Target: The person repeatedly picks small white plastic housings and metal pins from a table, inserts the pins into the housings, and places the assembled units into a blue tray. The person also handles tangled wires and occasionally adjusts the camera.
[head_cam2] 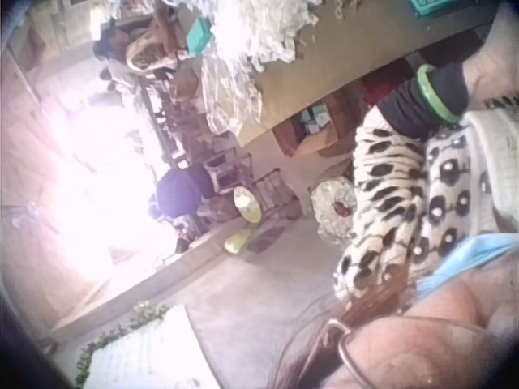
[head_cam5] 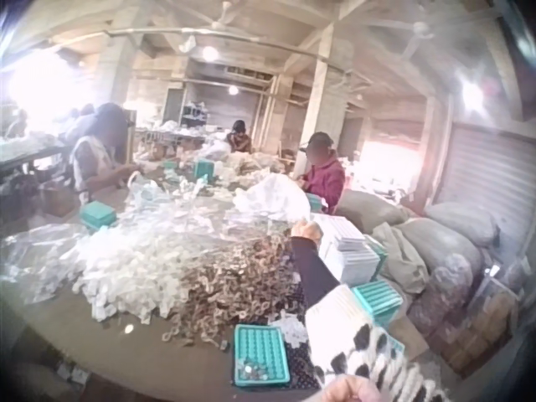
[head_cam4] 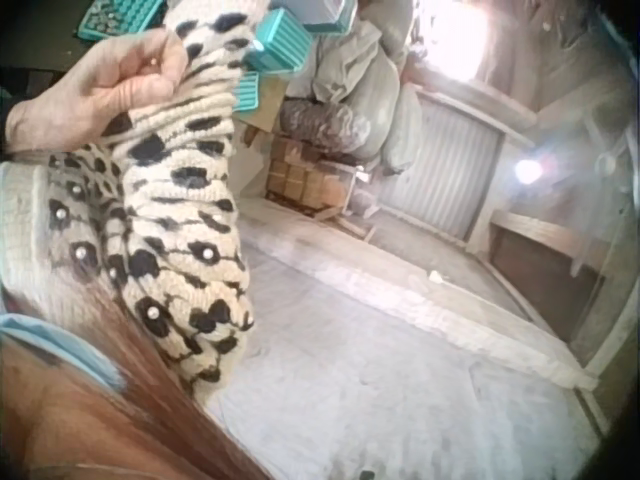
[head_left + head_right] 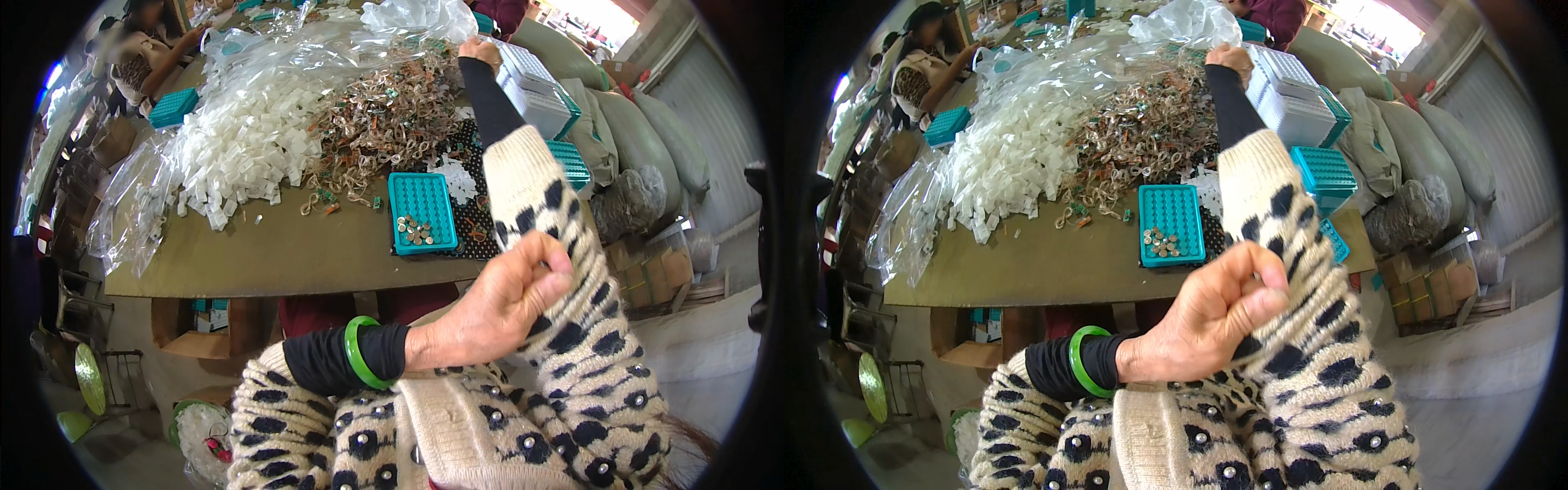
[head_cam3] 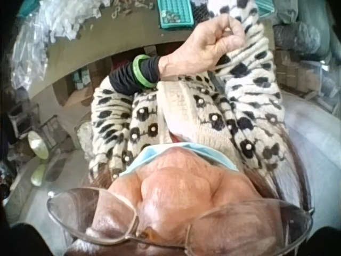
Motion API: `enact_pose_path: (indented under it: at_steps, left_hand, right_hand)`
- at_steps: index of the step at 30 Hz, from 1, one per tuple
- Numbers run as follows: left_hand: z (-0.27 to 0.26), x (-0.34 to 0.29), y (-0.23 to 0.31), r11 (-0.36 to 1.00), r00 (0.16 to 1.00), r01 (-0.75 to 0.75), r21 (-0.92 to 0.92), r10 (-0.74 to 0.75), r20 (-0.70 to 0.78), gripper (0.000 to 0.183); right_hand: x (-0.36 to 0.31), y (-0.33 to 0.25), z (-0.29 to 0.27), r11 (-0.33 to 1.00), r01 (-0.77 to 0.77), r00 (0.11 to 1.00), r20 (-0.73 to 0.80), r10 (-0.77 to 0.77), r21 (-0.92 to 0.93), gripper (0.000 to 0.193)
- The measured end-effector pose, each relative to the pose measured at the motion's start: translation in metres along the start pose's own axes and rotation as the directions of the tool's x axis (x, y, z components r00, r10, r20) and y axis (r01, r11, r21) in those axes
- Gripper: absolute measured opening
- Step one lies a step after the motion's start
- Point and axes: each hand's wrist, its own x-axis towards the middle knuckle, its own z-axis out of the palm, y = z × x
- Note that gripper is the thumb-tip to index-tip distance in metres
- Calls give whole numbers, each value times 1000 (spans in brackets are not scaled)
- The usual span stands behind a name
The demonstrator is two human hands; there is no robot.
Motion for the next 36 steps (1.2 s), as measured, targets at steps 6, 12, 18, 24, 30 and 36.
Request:
enact_pose_path:
  at_steps: [6, 12, 18, 24, 30, 36]
  left_hand:
    - [6, -23, 6, 934, 959, 219, -284, -152, 240, 20]
    - [-8, -22, 4, 975, 978, -29, 220, 73, -196, 14]
    - [-57, -53, -3, 921, 941, 165, 354, -39, -335, 13]
    - [-84, -112, -11, 955, 838, 277, -110, -296, -459, 15]
    - [-128, -134, 26, 710, 720, 379, 593, 176, -671, 10]
    - [-213, -90, 37, -229, 789, 501, 835, 518, -331, 17]
  right_hand:
    - [46, -8, -15, 723, -561, 825, 205, 526, 404, 45]
    - [9, -27, -84, -30, -719, 694, 720, 26, 694, 34]
    - [-96, -88, -202, 64, -721, 608, 674, -420, 690, 23]
    - [-281, -32, -319, 692, -281, 221, 746, -628, 665, 21]
    - [-365, 15, -320, 710, -170, 143, 730, -668, 683, 11]
    - [-364, 16, -294, 828, -222, 76, 856, -512, 515, 14]
